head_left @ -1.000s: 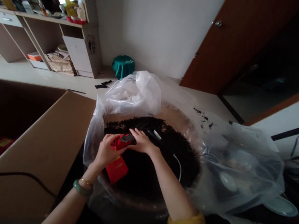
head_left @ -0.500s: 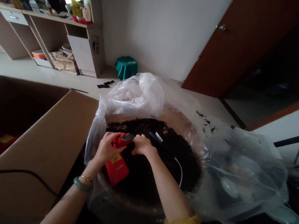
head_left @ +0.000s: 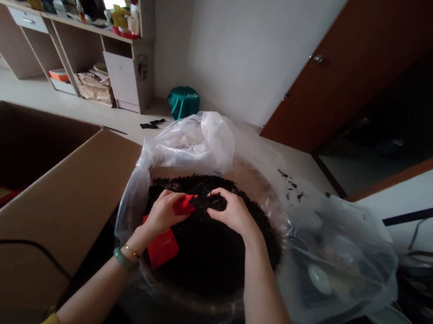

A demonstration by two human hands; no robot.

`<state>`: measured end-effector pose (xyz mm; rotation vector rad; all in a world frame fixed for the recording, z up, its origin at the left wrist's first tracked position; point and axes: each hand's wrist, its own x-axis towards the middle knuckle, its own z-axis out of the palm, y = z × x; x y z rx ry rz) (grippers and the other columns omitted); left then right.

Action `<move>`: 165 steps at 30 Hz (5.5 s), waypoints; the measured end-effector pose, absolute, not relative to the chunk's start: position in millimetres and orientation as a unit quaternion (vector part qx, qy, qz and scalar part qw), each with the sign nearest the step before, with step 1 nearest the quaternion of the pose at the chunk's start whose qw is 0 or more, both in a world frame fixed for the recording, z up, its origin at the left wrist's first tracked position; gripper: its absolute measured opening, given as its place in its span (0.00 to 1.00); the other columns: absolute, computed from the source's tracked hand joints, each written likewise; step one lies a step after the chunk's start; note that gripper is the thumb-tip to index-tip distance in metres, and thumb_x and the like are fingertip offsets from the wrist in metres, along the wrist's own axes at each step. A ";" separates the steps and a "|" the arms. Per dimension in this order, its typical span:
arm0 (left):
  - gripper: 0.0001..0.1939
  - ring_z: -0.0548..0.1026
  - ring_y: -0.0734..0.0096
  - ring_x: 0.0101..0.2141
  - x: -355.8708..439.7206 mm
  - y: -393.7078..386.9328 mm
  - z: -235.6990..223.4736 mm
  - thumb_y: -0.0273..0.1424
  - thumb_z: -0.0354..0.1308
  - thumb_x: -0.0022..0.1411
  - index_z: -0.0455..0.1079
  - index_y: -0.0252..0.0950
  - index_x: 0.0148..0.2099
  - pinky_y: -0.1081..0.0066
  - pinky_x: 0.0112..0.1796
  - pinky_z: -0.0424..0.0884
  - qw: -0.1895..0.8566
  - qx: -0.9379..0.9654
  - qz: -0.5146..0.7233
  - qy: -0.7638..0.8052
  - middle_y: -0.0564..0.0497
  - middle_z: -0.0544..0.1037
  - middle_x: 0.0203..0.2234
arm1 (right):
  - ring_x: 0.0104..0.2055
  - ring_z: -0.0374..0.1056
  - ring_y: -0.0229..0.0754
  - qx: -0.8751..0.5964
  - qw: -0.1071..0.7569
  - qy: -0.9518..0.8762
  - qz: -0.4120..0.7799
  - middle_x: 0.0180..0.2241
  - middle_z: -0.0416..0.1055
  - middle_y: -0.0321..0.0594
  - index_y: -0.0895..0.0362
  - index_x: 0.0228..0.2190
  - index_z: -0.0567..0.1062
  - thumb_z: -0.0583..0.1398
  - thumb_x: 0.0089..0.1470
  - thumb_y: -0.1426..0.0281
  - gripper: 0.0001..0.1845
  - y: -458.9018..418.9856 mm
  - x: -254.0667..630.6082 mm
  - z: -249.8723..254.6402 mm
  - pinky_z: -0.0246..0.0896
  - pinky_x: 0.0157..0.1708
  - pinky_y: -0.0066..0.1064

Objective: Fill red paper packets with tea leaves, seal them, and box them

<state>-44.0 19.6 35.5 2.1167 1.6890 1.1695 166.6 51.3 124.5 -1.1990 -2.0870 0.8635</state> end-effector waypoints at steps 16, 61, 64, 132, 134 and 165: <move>0.25 0.72 0.63 0.37 -23.4 18.6 22.8 0.32 0.70 0.43 0.72 0.36 0.46 0.66 0.38 0.72 0.132 0.680 0.445 0.567 0.49 0.78 0.36 | 0.42 0.70 0.43 -0.469 0.345 -0.786 0.211 0.40 0.71 0.42 0.54 0.45 0.73 0.65 0.41 0.79 0.26 41.6 145.7 113.0 0.66 0.47 0.37; 0.34 0.70 0.58 0.46 -20.2 13.0 13.9 0.29 0.68 0.45 0.63 0.39 0.55 0.56 0.48 0.68 0.159 0.639 0.479 0.581 0.47 0.74 0.44 | 0.23 0.70 0.37 -0.474 0.413 -0.694 0.350 0.28 0.74 0.39 0.56 0.30 0.78 0.60 0.51 0.66 0.09 24.5 160.7 86.0 0.70 0.23 0.29; 0.34 0.70 0.59 0.50 -19.6 14.3 14.8 0.30 0.65 0.49 0.59 0.38 0.57 0.57 0.52 0.66 0.214 0.635 0.497 0.551 0.45 0.72 0.49 | 0.33 0.72 0.41 -0.458 0.433 -0.718 0.294 0.34 0.75 0.42 0.55 0.34 0.79 0.60 0.50 0.68 0.09 24.7 163.3 91.1 0.72 0.31 0.31; 0.47 0.74 0.64 0.36 -17.6 7.1 34.1 0.48 0.71 0.39 0.62 0.35 0.59 0.66 0.40 0.70 0.441 0.656 0.430 0.436 0.48 0.77 0.35 | 0.28 0.69 0.38 -0.420 0.279 -0.808 0.305 0.24 0.76 0.34 0.55 0.24 0.79 0.56 0.59 0.65 0.16 14.3 159.0 90.3 0.59 0.42 0.32; 0.43 0.76 0.60 0.38 -19.1 4.9 36.6 0.47 0.70 0.41 0.64 0.37 0.57 0.63 0.43 0.69 0.333 0.702 0.412 0.476 0.46 0.78 0.37 | 0.28 0.69 0.37 -0.444 0.259 -0.796 0.320 0.24 0.76 0.34 0.56 0.25 0.78 0.55 0.59 0.64 0.17 15.0 161.1 86.8 0.57 0.47 0.34; 0.19 0.63 0.77 0.22 10.7 -14.5 34.6 0.41 0.68 0.44 0.72 0.31 0.32 0.78 0.23 0.60 0.464 0.552 0.458 0.520 0.55 0.71 0.21 | 0.43 0.73 0.46 -0.474 0.147 -0.822 0.279 0.36 0.77 0.43 0.56 0.40 0.72 0.57 0.56 0.75 0.09 5.8 163.5 117.5 0.64 0.46 0.38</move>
